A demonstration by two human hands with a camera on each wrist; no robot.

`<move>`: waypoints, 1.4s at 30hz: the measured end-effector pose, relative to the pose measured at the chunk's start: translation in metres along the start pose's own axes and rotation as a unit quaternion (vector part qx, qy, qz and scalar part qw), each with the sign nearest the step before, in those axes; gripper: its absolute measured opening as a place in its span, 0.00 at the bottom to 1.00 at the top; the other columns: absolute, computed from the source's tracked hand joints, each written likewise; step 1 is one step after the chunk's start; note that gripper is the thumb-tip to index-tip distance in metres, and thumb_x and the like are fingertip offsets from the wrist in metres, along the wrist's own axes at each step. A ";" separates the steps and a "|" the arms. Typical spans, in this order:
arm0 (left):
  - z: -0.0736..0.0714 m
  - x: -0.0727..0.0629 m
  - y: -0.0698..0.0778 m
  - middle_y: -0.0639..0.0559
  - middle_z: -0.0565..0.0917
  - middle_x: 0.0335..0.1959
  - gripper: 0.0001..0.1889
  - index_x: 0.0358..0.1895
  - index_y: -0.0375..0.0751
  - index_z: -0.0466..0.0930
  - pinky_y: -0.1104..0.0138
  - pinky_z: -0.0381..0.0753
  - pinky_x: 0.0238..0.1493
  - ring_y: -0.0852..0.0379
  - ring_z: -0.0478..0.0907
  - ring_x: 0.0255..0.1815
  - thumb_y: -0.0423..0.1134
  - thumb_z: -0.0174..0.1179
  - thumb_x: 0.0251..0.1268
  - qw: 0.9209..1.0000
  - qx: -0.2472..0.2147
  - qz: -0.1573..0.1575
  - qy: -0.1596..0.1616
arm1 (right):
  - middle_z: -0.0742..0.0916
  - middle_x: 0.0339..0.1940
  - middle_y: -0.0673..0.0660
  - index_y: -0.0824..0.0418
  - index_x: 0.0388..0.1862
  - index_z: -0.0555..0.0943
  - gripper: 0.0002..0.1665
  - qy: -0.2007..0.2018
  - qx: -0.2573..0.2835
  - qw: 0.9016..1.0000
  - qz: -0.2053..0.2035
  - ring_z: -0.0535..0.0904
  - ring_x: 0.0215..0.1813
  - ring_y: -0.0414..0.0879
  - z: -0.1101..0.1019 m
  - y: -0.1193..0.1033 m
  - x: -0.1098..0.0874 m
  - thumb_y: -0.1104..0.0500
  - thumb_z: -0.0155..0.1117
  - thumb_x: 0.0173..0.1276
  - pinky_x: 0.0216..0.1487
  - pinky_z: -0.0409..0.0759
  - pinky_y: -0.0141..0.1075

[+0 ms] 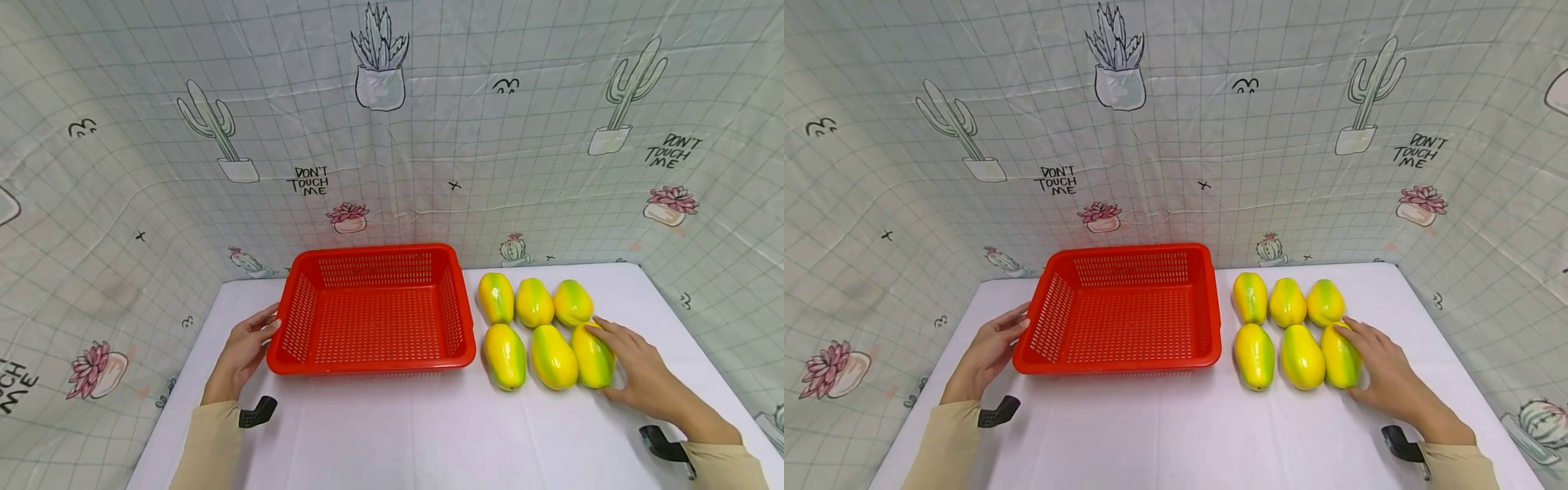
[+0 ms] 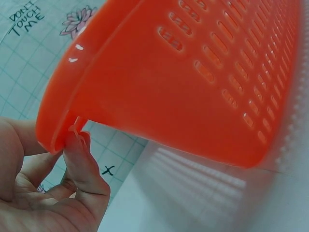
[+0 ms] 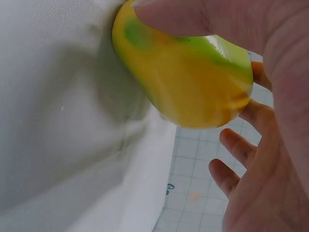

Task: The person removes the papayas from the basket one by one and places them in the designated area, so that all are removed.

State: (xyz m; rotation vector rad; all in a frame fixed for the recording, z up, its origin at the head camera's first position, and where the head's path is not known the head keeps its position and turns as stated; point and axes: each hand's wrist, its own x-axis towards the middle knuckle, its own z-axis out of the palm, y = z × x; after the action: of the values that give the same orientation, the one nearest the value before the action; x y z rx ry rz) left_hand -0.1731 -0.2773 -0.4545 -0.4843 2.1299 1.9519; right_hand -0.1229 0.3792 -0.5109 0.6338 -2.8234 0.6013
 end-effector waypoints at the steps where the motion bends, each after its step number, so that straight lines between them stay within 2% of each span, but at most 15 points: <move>1: 0.000 0.000 0.000 0.40 0.63 0.76 0.31 0.85 0.44 0.58 0.77 0.82 0.51 0.56 0.71 0.61 0.38 0.52 0.85 1.000 0.000 -0.001 0.001 | 0.68 0.77 0.72 0.63 0.79 0.65 0.71 0.000 0.002 1.000 0.000 0.63 0.69 0.77 0.000 0.000 0.000 0.67 0.92 0.33 0.60 0.60 0.79; 11: 0.000 0.001 0.000 0.41 0.63 0.77 0.31 0.85 0.44 0.58 0.77 0.82 0.52 0.56 0.71 0.62 0.38 0.53 0.85 1.000 -0.003 -0.002 -0.001 | 0.65 0.80 0.70 0.62 0.81 0.63 0.71 -0.002 0.006 1.000 -0.014 0.62 0.69 0.78 0.000 0.003 -0.001 0.68 0.89 0.36 0.56 0.62 0.80; 19: 0.003 0.000 0.001 0.39 0.61 0.80 0.31 0.85 0.45 0.57 0.78 0.82 0.52 0.53 0.70 0.66 0.38 0.51 0.85 1.000 0.001 -0.005 0.005 | 0.67 0.76 0.73 0.63 0.80 0.64 0.71 0.006 0.003 1.000 -0.025 0.64 0.67 0.78 0.001 0.003 0.000 0.68 0.90 0.33 0.55 0.64 0.78; 26: 0.001 0.000 0.000 0.40 0.63 0.78 0.31 0.85 0.45 0.58 0.77 0.82 0.52 0.57 0.72 0.61 0.38 0.53 0.85 1.000 -0.002 0.001 0.003 | 0.67 0.74 0.75 0.63 0.81 0.64 0.71 0.000 0.007 1.000 -0.029 0.64 0.67 0.78 0.001 0.005 0.001 0.68 0.90 0.34 0.54 0.65 0.78; 42: 0.001 0.001 -0.004 0.39 0.61 0.79 0.31 0.85 0.44 0.57 0.77 0.82 0.52 0.57 0.72 0.61 0.38 0.52 0.85 1.000 -0.002 0.003 0.000 | 0.67 0.75 0.78 0.64 0.82 0.62 0.73 -0.006 0.021 1.000 -0.015 0.64 0.68 0.79 0.001 0.007 0.001 0.60 0.93 0.36 0.56 0.63 0.79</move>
State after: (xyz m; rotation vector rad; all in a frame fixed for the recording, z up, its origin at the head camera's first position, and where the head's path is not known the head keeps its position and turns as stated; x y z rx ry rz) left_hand -0.1728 -0.2767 -0.4583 -0.4793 2.1305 1.9604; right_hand -0.1267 0.3839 -0.5142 0.6875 -2.8144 0.6553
